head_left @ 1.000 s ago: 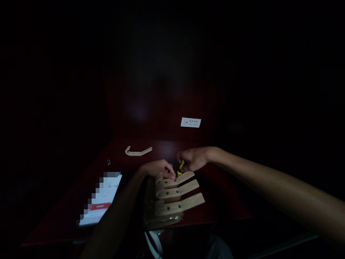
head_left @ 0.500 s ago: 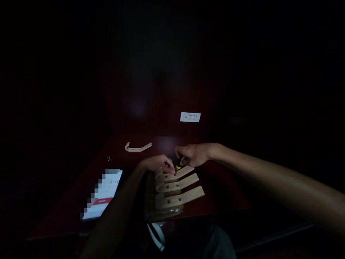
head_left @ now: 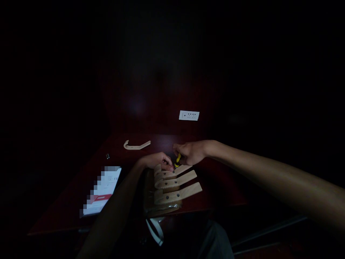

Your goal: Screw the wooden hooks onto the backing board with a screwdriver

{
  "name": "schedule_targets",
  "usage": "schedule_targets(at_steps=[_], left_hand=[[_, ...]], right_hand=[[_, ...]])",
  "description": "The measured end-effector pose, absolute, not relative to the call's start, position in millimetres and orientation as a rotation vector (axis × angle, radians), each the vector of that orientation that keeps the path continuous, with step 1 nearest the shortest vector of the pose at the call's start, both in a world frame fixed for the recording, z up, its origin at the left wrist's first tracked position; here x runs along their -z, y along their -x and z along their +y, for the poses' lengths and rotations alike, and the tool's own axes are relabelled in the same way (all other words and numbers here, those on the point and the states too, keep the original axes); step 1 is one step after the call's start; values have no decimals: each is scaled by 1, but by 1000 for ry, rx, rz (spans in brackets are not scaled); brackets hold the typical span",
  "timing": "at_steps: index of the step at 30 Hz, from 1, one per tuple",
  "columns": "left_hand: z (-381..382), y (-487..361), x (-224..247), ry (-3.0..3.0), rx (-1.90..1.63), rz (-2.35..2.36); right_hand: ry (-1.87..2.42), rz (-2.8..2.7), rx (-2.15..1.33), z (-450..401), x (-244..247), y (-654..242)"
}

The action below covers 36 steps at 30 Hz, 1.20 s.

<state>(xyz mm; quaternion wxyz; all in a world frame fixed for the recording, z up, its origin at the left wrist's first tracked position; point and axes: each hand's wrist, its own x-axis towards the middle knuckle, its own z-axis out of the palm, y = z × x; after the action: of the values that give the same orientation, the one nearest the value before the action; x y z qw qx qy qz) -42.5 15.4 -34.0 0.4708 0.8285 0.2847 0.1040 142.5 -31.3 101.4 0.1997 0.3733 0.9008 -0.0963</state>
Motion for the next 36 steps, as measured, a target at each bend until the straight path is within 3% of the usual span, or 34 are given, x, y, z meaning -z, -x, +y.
schedule_targets(at_steps=[10,18,26,33,36], left_hand=[[14,42,37,-1989,-248,722],[15,42,35,-2002,-252,728],[14,42,33,-1989,-228,746],[16,41,34,-1992,-244,739],[14,42,31,-1992,-238,723]], right_hand=[[-1071,2549,108,-21,-92,-143],[-1038,2596,290,-28,-97,-145],[-1056,2647,-112,-19,-84,-145],[-1130,2567,255,-31,-99,-141],[-1032,2689,196,-30,-93,-146]])
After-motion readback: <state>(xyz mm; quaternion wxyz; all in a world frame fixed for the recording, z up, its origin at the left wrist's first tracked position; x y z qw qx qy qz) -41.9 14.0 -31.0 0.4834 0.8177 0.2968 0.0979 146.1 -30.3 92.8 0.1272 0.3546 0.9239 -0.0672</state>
